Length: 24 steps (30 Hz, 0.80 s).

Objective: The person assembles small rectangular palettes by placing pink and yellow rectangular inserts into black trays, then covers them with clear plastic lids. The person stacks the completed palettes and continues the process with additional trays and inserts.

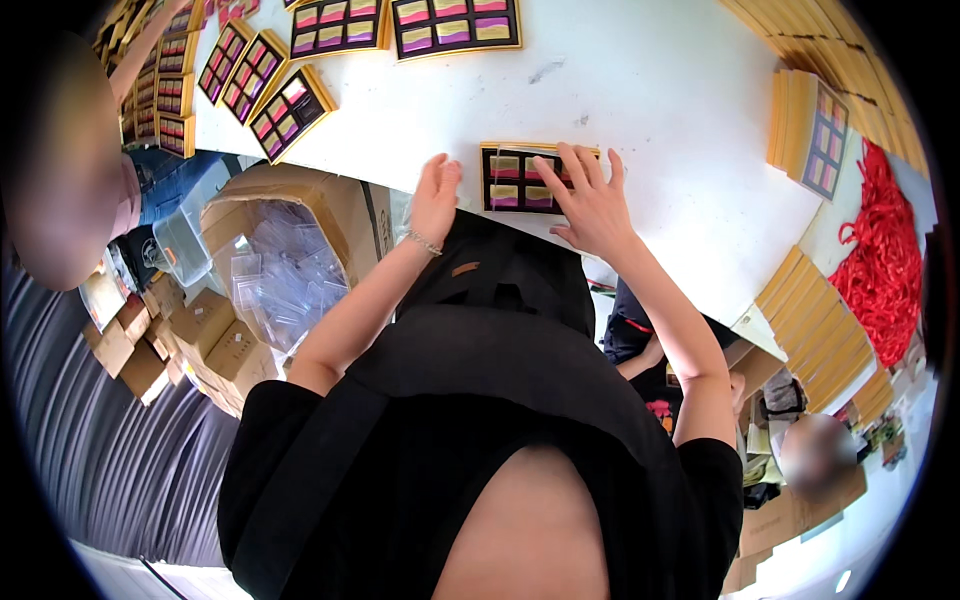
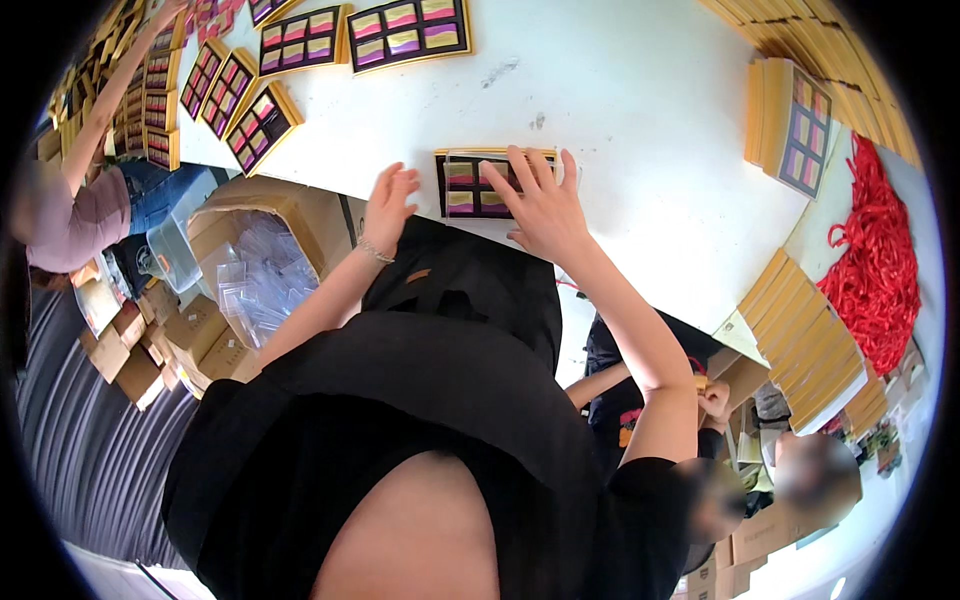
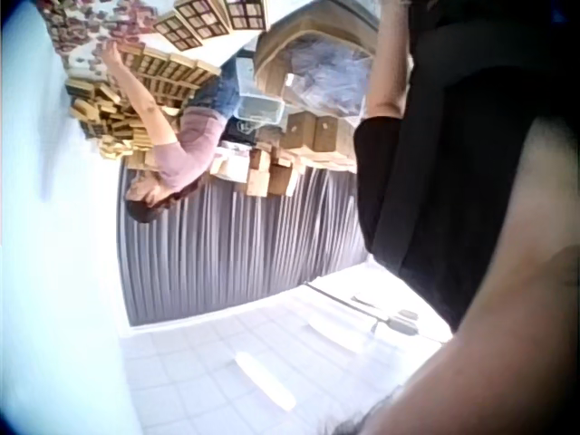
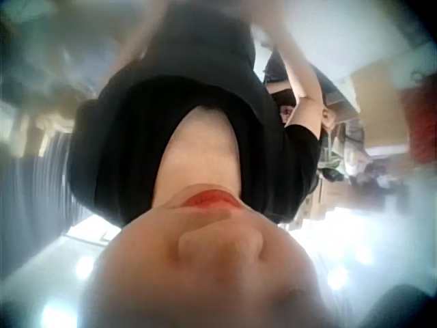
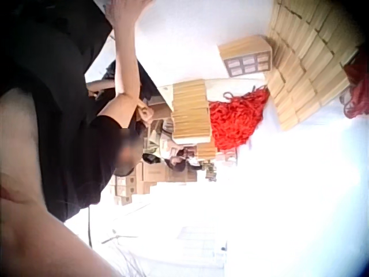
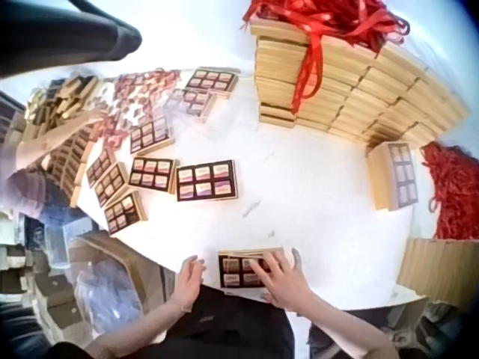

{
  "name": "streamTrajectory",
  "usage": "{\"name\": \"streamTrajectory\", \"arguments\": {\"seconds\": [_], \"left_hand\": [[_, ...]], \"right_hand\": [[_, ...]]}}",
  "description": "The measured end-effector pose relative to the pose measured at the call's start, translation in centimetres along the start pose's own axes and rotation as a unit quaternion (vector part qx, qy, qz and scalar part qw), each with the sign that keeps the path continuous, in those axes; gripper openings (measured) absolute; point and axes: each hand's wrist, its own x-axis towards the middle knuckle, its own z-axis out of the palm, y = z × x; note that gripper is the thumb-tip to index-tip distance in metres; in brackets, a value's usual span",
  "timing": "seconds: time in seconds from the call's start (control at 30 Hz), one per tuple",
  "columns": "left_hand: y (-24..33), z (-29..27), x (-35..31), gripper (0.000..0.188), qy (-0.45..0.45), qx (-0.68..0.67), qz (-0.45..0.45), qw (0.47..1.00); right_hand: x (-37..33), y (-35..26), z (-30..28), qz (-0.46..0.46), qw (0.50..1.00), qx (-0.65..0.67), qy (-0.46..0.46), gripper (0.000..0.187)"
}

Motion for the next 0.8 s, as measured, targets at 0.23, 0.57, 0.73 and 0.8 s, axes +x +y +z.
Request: {"name": "streamTrajectory", "arguments": {"seconds": [0.23,0.57,0.73,0.8], "left_hand": [[-3.7,2.7,0.7,0.039,0.064,0.11,0.126,0.984],[-0.3,5.4,5.2,0.034,0.049,0.126,0.173,0.976],[5.7,13.6,8.3,0.05,0.013,0.216,0.281,0.935],[7.1,17.1,9.2,0.061,0.134,0.229,0.416,0.87]], "right_hand": [[2.6,-1.3,2.9,-0.05,0.995,-0.085,-0.035,0.108],[1.7,0.0,4.1,0.089,0.995,-0.035,0.028,0.103],[1.3,4.2,3.5,0.274,0.951,-0.064,0.128,0.103],[3.3,7.5,3.6,0.375,0.901,-0.063,0.208,0.106]]}}
